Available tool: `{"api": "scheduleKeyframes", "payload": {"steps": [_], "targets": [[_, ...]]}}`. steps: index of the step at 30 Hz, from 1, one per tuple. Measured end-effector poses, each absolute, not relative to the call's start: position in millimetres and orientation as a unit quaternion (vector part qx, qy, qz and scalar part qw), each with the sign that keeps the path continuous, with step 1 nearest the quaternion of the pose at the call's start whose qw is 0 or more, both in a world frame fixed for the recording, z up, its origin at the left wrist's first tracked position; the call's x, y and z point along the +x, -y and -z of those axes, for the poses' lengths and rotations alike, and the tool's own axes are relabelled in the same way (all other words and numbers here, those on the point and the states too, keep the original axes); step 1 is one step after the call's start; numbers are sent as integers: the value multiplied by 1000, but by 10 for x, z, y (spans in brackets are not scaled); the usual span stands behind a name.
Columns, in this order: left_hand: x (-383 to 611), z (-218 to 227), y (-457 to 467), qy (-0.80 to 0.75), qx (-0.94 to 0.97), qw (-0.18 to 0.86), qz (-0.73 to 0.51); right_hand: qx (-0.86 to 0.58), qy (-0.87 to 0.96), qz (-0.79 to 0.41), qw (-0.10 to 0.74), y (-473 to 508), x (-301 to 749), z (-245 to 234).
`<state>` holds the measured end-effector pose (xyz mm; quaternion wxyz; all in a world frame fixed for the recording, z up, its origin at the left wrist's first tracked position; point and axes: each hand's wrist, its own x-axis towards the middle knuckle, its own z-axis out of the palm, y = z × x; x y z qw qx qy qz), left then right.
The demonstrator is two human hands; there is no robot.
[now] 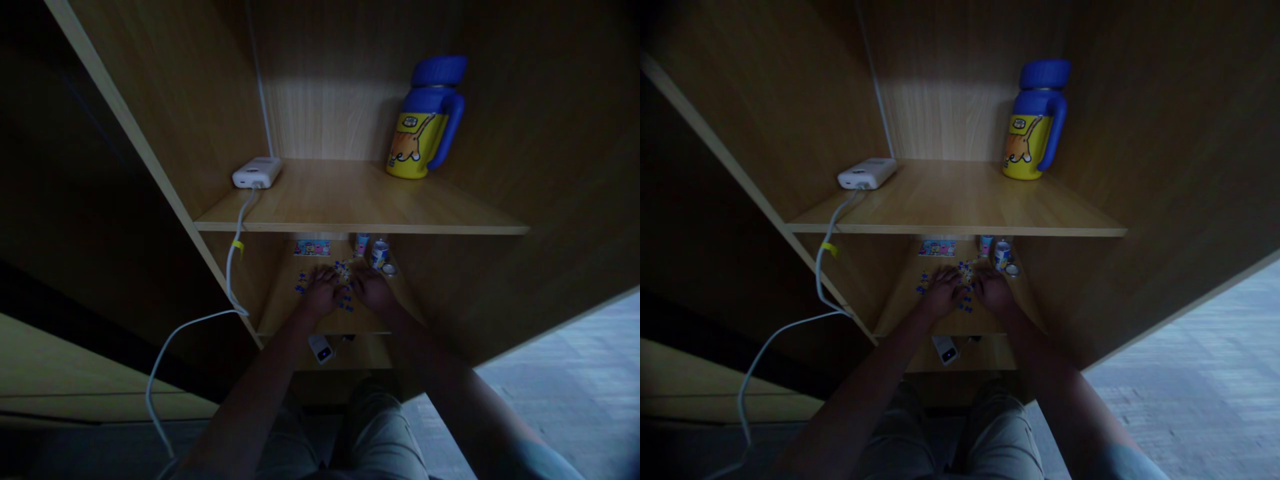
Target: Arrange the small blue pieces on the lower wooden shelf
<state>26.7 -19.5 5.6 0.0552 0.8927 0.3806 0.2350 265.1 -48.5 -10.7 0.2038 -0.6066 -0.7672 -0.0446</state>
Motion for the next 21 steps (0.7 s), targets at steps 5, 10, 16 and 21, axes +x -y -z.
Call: {"api": "scheduleKeyframes", "payload": {"steps": [5, 10, 16, 21], "targets": [[268, -40, 182, -381, 894, 51, -231, -589, 776, 39, 223, 509, 2656, 63], [252, -74, 189, -364, 899, 58, -237, -572, 786, 29, 232, 522, 2644, 19], [236, -56, 157, -336, 907, 75, -245, -580, 781, 29, 229, 507, 2647, 40], [226, -27, 134, -380, 877, 67, -286, -584, 779, 24, 226, 497, 2659, 70]]}}
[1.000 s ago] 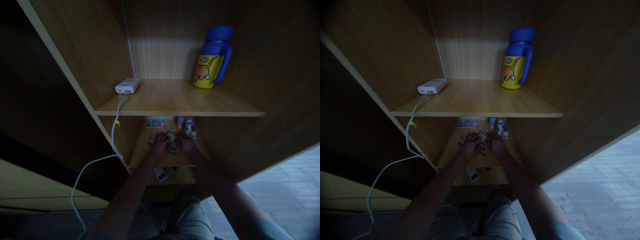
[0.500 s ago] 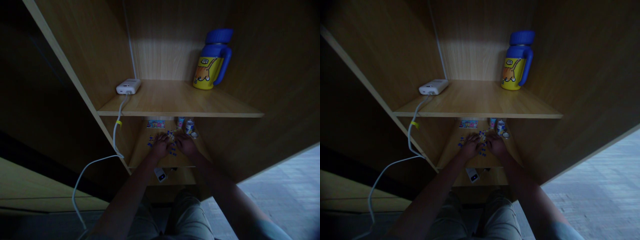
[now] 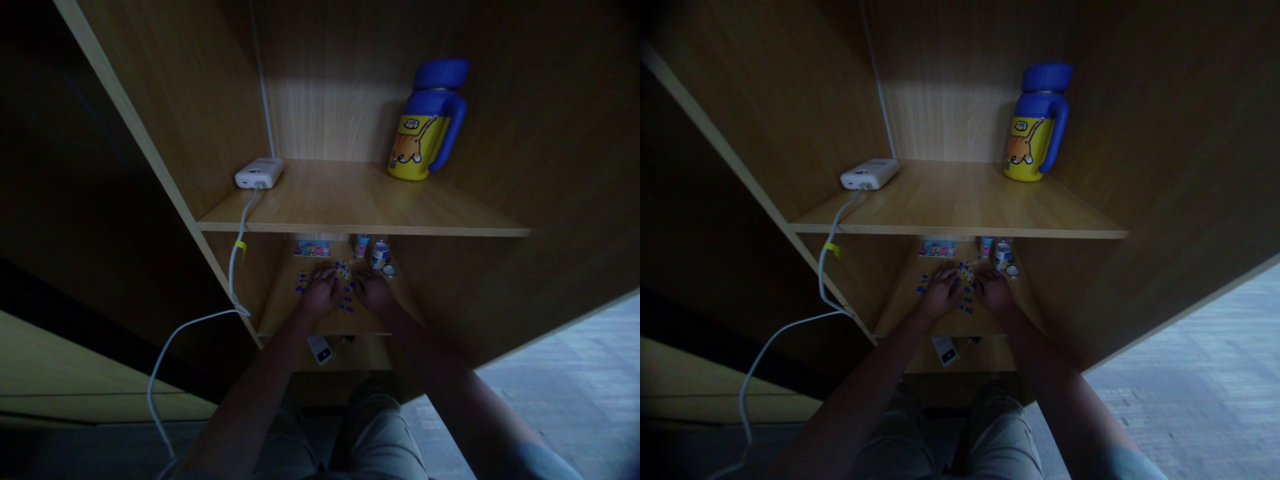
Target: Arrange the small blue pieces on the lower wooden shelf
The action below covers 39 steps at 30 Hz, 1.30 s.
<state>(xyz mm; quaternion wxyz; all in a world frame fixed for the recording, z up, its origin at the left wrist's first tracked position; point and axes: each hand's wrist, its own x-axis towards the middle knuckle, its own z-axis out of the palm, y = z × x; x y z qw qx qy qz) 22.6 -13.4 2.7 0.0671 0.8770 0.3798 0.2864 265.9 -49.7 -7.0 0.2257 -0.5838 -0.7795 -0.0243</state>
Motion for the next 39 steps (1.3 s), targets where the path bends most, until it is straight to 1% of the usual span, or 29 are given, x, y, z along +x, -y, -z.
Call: {"api": "scheduleKeyframes", "payload": {"steps": [5, 8, 14, 19, 23, 28, 33, 36, 39], "targets": [[256, -62, 163, -502, 811, 34, -298, -584, 777, 31, 231, 477, 2667, 112], [276, -87, 179, -524, 806, 24, -273, -595, 770, 36, 229, 470, 2671, 132], [274, -58, 150, -506, 818, 28, -271, -612, 757, 25, 227, 480, 2670, 132], [260, -25, 126, -434, 861, 42, -263, -630, 743, 35, 223, 496, 2670, 109], [263, -92, 150, -407, 871, 54, -269, -627, 743, 51, 230, 489, 2672, 115], [299, -190, 104, -379, 882, 38, -277, -630, 731, 74, 252, 474, 2661, 138], [344, -118, -23, -369, 892, 61, -254, -556, 789, 47, 258, 518, 2656, 70], [349, -66, -43, -343, 908, 69, -230, -512, 822, 24, 247, 530, 2663, 38], [348, -56, -29, -357, 905, 78, -217, -495, 836, 6, 236, 504, 2668, 49]]}}
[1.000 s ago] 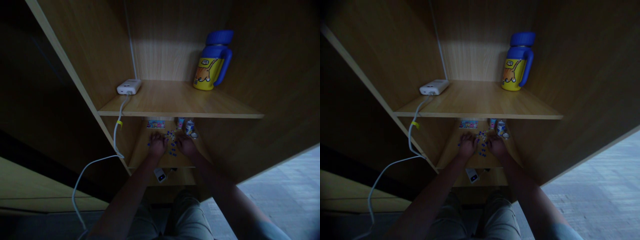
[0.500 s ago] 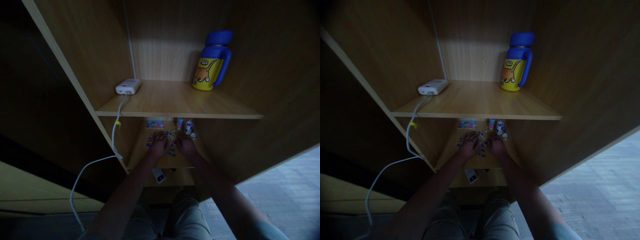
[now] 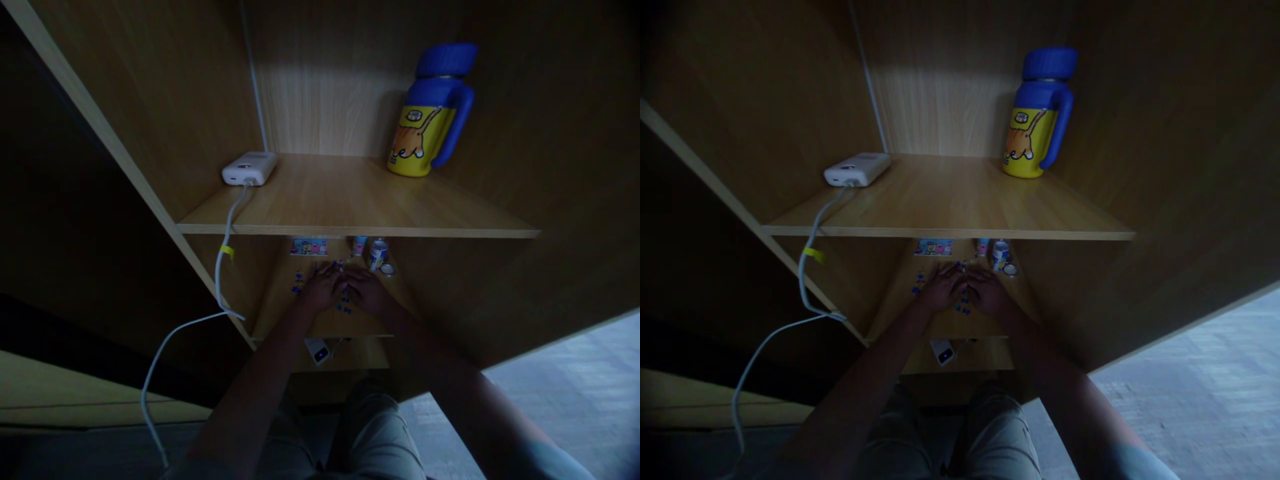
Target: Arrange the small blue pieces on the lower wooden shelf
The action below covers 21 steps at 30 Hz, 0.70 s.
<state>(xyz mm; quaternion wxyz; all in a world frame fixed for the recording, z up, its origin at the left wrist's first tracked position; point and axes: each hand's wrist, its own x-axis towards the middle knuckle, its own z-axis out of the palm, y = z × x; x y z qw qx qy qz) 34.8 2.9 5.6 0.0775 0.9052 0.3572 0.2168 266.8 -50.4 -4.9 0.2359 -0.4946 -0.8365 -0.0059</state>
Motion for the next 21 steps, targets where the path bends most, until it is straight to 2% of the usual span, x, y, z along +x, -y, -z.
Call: {"api": "scheduleKeyframes", "payload": {"steps": [21], "targets": [[325, -87, -36, -361, 899, 84, -231, -511, 824, 11, 242, 497, 2654, 59]]}}
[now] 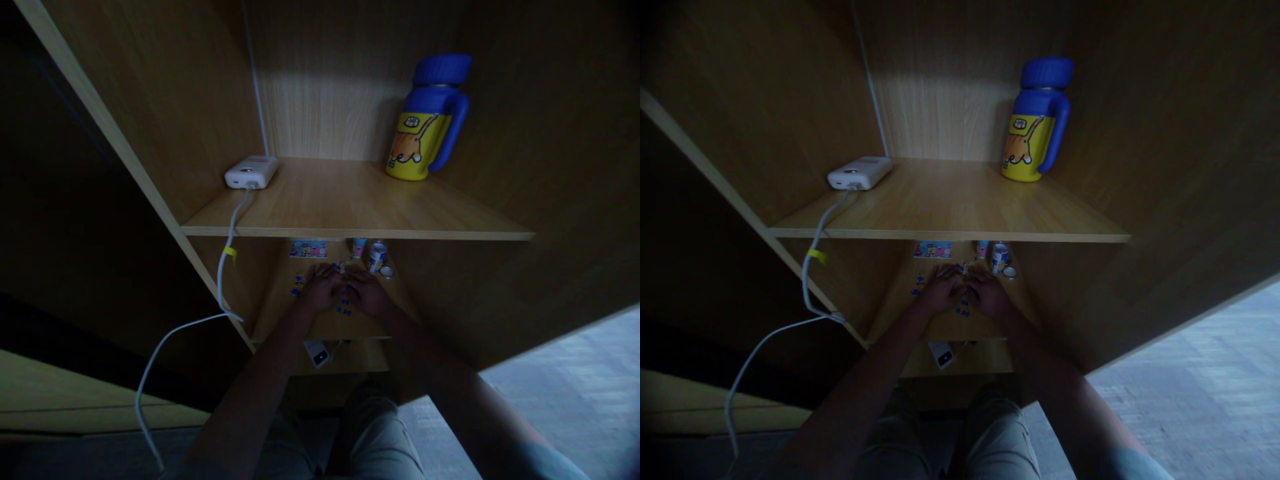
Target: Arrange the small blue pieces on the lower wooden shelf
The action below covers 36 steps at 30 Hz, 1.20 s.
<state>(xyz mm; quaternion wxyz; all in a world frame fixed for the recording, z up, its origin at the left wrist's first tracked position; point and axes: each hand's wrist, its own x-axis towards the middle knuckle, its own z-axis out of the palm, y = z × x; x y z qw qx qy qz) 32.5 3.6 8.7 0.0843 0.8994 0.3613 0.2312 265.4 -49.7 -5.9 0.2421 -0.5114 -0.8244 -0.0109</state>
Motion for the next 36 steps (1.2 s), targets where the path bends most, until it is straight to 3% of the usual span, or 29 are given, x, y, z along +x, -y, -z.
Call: {"api": "scheduleKeyframes", "payload": {"steps": [23, 36], "targets": [[329, -58, -68, -364, 896, 84, -240, -616, 739, 38, 269, 454, 2661, 195], [319, -69, -57, -345, 903, 73, -247, -514, 827, 20, 229, 502, 2638, 76]]}}
